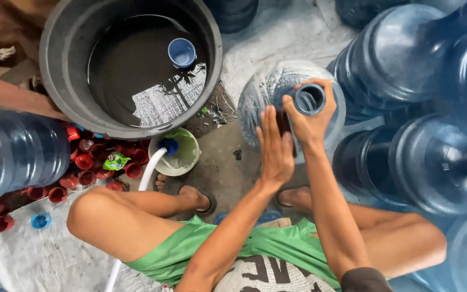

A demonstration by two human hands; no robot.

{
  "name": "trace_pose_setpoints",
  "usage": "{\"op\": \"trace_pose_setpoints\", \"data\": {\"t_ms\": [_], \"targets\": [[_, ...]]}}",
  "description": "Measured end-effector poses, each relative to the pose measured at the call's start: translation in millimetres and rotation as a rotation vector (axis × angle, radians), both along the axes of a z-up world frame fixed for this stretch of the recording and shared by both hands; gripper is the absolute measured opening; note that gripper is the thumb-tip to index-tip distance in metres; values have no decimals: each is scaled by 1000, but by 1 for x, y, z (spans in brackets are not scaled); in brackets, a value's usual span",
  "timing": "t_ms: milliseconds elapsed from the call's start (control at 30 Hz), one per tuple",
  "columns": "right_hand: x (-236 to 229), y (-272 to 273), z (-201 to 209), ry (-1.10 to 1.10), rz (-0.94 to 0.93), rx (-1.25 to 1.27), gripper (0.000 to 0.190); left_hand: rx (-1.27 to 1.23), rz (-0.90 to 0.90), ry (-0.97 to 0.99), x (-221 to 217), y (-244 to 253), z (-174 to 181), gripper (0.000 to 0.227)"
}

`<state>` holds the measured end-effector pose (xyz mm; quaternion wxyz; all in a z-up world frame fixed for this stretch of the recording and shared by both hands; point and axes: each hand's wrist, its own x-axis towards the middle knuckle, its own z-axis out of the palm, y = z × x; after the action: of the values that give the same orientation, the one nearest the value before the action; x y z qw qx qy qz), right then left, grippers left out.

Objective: The person scrubs the exterior of a large blue water jug with a dark sponge, creating a soapy lather. They rotate the jug to clean different sides and the neck area, then rinse the sponge in a nearby bucket of water.

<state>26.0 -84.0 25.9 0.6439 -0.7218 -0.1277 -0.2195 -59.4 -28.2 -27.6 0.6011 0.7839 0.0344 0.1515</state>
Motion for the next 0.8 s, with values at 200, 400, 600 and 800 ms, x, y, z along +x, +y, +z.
{"op": "trace_pose_setpoints", "data": {"t_ms": [200, 400, 600, 800], "targets": [[-26, 15, 29, -43, -61, -177, 35, 68, 29, 144, 101, 32, -8, 57], [0, -7, -1, -20, -7, -33, 44, 47, 15, -126, 5, -6, -13, 56], [-21, -2, 1, -39, 131, 12, 43, -107, -261, -85, 140, 31, -37, 47], [-27, -26, 12, -35, 33, -170, 45, -196, -411, -142, 17, 54, 9, 48]]}}
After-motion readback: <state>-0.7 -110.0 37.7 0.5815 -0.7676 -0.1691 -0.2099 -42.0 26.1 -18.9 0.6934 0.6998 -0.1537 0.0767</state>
